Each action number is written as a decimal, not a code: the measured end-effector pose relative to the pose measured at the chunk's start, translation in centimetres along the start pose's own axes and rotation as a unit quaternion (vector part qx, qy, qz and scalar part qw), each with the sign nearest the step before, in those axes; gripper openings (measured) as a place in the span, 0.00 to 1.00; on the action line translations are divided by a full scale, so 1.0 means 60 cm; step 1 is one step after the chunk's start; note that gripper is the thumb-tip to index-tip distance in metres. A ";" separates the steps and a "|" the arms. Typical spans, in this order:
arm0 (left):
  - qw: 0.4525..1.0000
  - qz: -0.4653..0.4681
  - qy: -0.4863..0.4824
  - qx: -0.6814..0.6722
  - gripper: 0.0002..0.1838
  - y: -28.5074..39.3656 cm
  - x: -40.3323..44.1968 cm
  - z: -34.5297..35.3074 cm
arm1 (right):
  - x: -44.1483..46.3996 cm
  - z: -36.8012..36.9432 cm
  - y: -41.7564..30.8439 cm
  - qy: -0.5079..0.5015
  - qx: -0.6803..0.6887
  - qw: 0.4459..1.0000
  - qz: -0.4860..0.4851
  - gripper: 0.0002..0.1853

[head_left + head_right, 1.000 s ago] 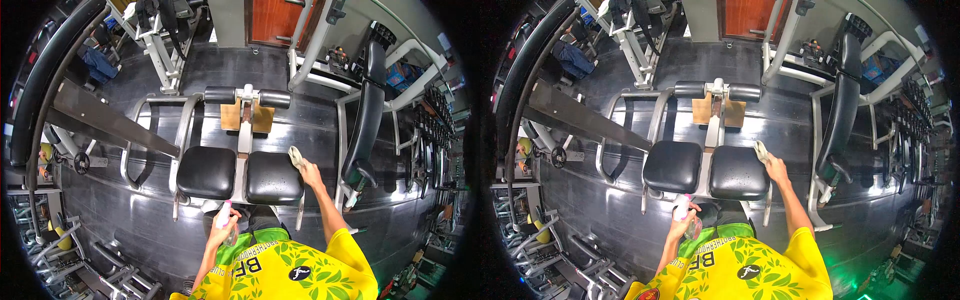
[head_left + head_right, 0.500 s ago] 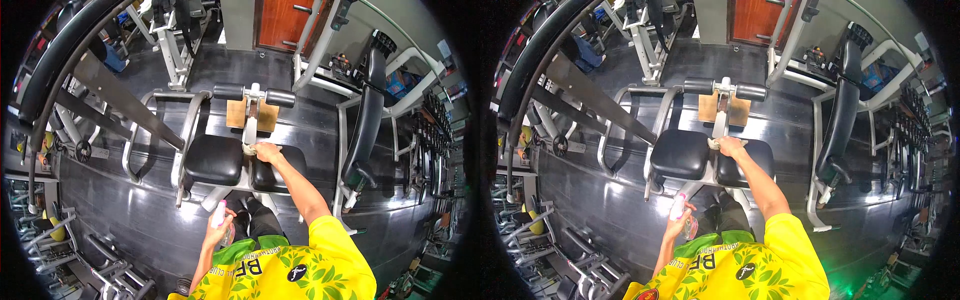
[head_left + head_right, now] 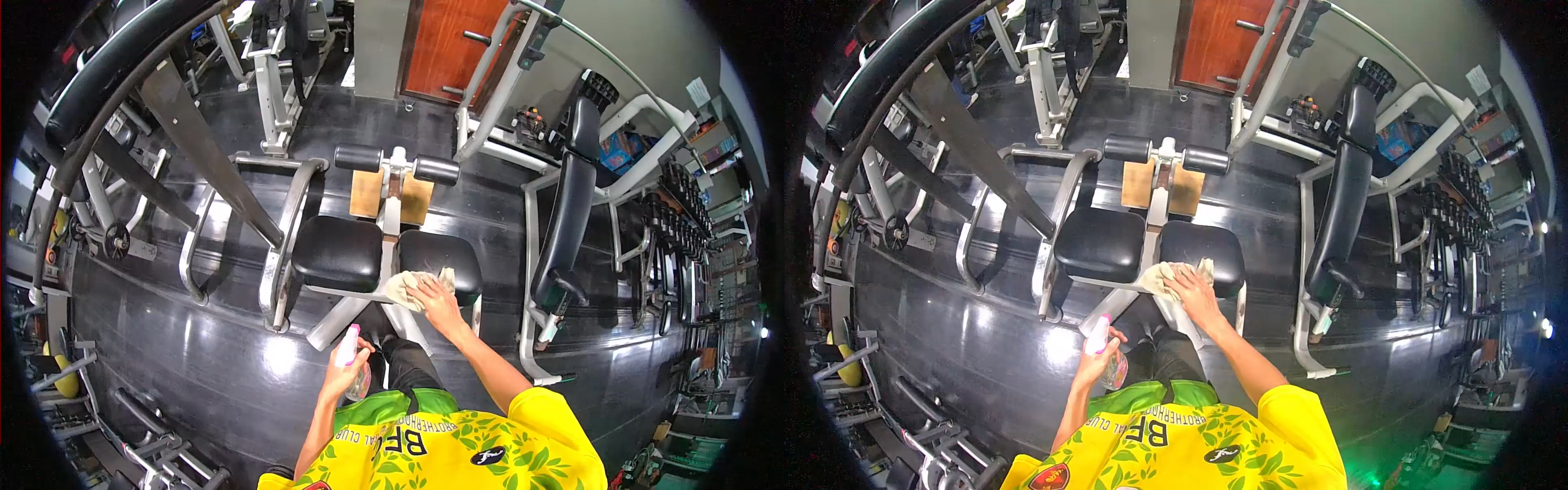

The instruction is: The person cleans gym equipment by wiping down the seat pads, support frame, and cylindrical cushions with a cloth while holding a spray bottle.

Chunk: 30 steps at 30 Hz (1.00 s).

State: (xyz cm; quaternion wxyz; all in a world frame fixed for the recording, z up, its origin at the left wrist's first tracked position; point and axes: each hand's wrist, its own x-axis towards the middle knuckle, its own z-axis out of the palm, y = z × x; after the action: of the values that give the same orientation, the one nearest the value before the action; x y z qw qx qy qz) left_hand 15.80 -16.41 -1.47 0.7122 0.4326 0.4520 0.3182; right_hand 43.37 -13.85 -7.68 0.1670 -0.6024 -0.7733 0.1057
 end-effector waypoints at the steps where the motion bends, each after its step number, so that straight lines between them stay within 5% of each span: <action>1: 1.000 0.002 -0.005 0.010 0.07 0.000 0.002 0.000 | -0.016 0.000 0.008 0.023 0.010 1.000 0.002 0.26; 5: 1.000 0.014 -0.014 0.017 0.07 -0.002 0.007 -0.004 | -0.091 -0.023 0.072 0.033 -0.067 0.997 -0.011 0.22; 11: 0.999 -0.002 -0.029 0.037 0.07 0.004 0.017 -0.009 | -0.170 -0.076 0.144 0.053 -0.035 0.993 0.099 0.24; 13: 0.998 -0.001 -0.035 0.050 0.08 -0.005 0.022 -0.015 | -0.201 -0.065 0.169 0.104 0.095 0.949 0.280 0.24; 14: 0.998 -0.001 -0.038 0.049 0.08 -0.004 0.023 -0.014 | -0.199 -0.072 0.181 0.177 0.104 0.947 0.246 0.20; 15: 0.998 -0.002 -0.042 0.048 0.08 -0.001 0.025 -0.013 | -0.201 -0.076 0.186 0.134 0.087 0.890 0.428 0.15; 18: 0.997 -0.010 -0.050 0.056 0.08 0.004 0.031 -0.012 | -0.143 -0.089 0.189 0.187 0.119 0.858 0.463 0.13; 22: 0.997 -0.027 -0.047 0.051 0.07 -0.001 0.041 -0.004 | -0.005 -0.059 0.218 0.203 0.206 0.862 0.417 0.14; 25: 0.996 -0.022 -0.043 0.077 0.06 -0.002 0.045 0.002 | 0.122 -0.043 0.204 0.208 0.206 0.929 0.228 0.20; 27: 0.996 -0.016 -0.029 0.086 0.06 0.001 0.044 0.008 | 0.182 -0.004 0.197 0.163 0.141 0.950 0.226 0.23; 30: 0.996 -0.011 -0.001 0.090 0.07 0.002 0.039 0.022 | 0.223 0.057 0.185 -0.106 0.048 0.957 0.266 0.24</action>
State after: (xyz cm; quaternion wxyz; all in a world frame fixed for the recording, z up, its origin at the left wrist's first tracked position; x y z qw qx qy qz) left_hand 17.93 -14.84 -1.94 0.6743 0.4904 0.4827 0.2681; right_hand 49.09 2.00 -13.12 0.0784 -0.7630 -0.5925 0.2461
